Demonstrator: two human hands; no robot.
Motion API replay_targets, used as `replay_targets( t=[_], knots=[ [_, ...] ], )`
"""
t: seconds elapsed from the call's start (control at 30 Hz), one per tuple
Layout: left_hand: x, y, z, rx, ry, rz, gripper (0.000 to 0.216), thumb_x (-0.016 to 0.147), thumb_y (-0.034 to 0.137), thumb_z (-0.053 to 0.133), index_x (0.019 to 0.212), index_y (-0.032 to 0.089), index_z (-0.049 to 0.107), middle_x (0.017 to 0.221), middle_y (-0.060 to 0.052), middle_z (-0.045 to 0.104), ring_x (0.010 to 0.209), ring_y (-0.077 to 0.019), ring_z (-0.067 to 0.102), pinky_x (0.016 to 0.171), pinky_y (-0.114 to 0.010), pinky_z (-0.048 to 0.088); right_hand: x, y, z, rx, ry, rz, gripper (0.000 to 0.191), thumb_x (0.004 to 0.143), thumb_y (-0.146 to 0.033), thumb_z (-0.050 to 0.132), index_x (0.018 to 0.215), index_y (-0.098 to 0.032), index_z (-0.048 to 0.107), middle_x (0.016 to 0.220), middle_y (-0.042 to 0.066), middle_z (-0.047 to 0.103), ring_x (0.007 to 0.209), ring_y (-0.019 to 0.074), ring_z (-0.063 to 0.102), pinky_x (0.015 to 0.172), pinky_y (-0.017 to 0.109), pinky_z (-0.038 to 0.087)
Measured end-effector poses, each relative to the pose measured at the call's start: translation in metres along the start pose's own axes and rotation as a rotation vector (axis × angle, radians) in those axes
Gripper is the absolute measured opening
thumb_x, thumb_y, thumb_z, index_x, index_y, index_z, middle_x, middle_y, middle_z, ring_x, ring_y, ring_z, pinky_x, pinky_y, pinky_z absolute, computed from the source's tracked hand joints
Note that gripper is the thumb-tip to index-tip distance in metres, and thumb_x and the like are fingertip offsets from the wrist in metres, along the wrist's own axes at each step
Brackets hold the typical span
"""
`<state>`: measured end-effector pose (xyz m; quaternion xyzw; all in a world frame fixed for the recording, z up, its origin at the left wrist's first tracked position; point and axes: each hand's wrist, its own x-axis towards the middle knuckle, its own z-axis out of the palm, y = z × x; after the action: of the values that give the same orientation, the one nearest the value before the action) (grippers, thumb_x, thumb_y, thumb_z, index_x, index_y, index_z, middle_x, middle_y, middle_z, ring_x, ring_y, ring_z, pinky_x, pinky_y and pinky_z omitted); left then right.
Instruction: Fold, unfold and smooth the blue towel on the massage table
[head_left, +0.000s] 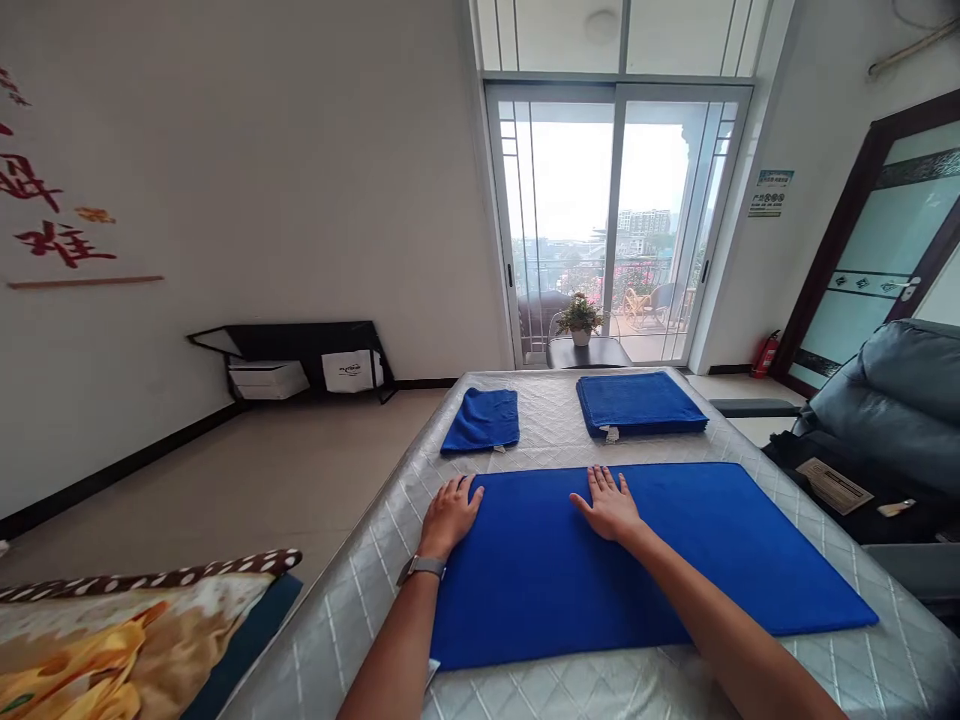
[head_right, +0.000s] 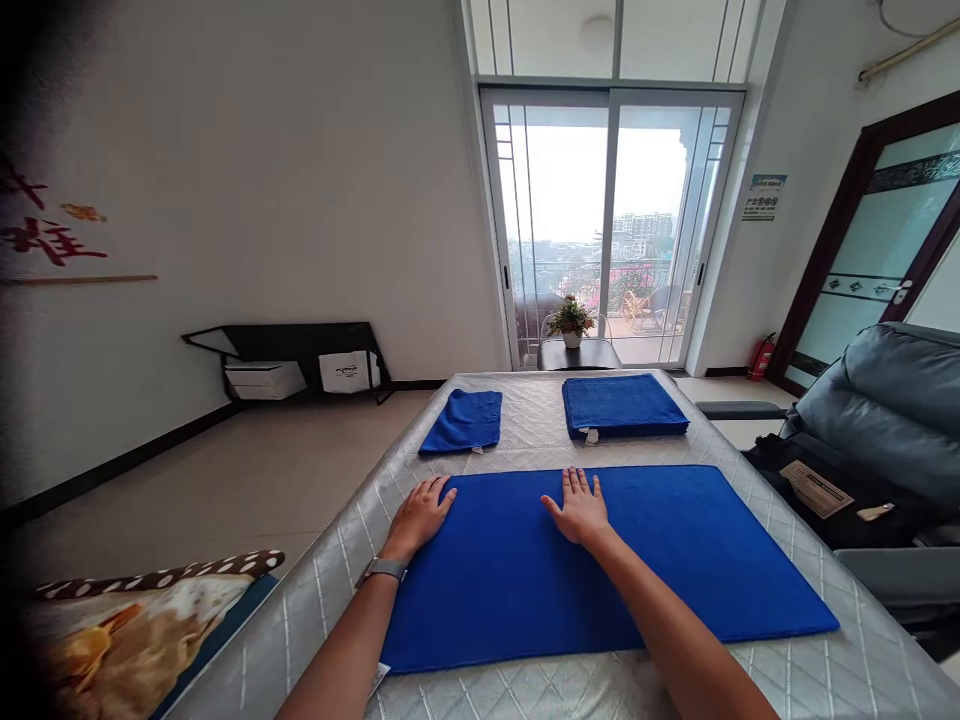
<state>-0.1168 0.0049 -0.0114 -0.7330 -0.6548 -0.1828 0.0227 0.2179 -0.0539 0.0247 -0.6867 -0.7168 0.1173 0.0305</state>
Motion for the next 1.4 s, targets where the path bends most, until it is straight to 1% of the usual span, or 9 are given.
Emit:
replay_targets(
  t=[0.17,0.4,0.53,0.67,0.87,1.03,1.2,1.4],
  knots=[
    [0.0,0.002,-0.004,0.005,-0.022,-0.001,0.055,0.102,0.046,0.035,0.143,0.015,0.054,0.148,-0.014,0.055,0.136,-0.0282,0.051,0.116,-0.042,0.035,-0.002,0.031,-0.002,-0.011,0.009,0.024,0.093,0.094,-0.076,0.003,0.164,-0.014,0.004,0.171,0.008,0.006,0.157,0.0224,-0.003,0.124,0.047,-0.008],
    [0.001,0.002,-0.008,0.018,-0.034,0.016,0.055,0.101,0.045,0.035,0.141,0.013,0.056,0.146,-0.015,0.057,0.136,-0.028,0.052,0.116,-0.041,0.036,-0.012,0.08,-0.011,-0.056,0.026,0.018,0.09,0.095,-0.074,0.004,0.164,-0.017,0.011,0.171,0.007,0.007,0.157,0.0225,0.002,0.125,0.048,-0.004],
    [0.001,0.001,-0.008,0.023,-0.034,0.012,0.054,0.101,0.045,0.036,0.141,0.015,0.056,0.146,-0.014,0.057,0.136,-0.0277,0.051,0.117,-0.041,0.036,-0.017,0.111,-0.017,-0.067,0.038,0.049,0.091,0.095,-0.076,0.006,0.164,-0.017,0.013,0.17,0.007,0.011,0.157,0.0219,0.003,0.125,0.048,-0.003],
    [0.001,0.0,-0.007,0.005,-0.045,0.005,0.058,0.101,0.047,0.033,0.144,0.014,0.055,0.147,-0.014,0.056,0.136,-0.029,0.051,0.116,-0.044,0.037,-0.02,0.141,-0.02,-0.057,0.062,0.1,0.089,0.095,-0.076,0.007,0.164,-0.019,0.014,0.171,0.005,0.011,0.157,0.0219,0.004,0.126,0.048,-0.001],
    [0.002,-0.005,-0.003,0.033,-0.043,0.023,0.059,0.1,0.048,0.032,0.143,0.014,0.055,0.147,-0.014,0.056,0.136,-0.028,0.051,0.117,-0.043,0.037,-0.021,0.167,-0.021,-0.054,0.086,0.138,0.085,0.096,-0.074,0.009,0.163,-0.023,0.019,0.17,0.005,0.014,0.157,0.022,0.006,0.126,0.048,0.002],
    [0.004,-0.01,0.001,0.02,-0.073,0.021,0.062,0.1,0.049,0.031,0.145,0.012,0.053,0.149,-0.016,0.054,0.138,-0.0289,0.05,0.118,-0.046,0.036,-0.022,0.19,-0.027,-0.056,0.08,0.167,0.083,0.096,-0.075,0.011,0.163,-0.026,0.021,0.171,0.005,0.013,0.157,0.0233,0.008,0.125,0.051,0.003],
    [0.006,-0.013,0.003,0.003,-0.046,0.035,0.058,0.099,0.048,0.034,0.141,0.014,0.056,0.146,-0.015,0.057,0.136,-0.0283,0.053,0.117,-0.046,0.038,-0.029,0.227,-0.033,-0.065,0.084,0.191,0.08,0.097,-0.073,0.013,0.163,-0.028,0.021,0.17,0.004,0.014,0.156,0.0237,0.011,0.125,0.051,0.006],
    [0.004,-0.011,0.002,-0.001,-0.024,0.018,0.058,0.099,0.049,0.034,0.141,0.016,0.056,0.145,-0.014,0.058,0.135,-0.0282,0.053,0.116,-0.046,0.039,-0.035,0.271,-0.032,-0.091,0.136,0.251,0.072,0.099,-0.067,0.013,0.162,-0.032,0.024,0.17,0.001,0.018,0.156,0.025,0.015,0.125,0.051,0.011]
  ],
)
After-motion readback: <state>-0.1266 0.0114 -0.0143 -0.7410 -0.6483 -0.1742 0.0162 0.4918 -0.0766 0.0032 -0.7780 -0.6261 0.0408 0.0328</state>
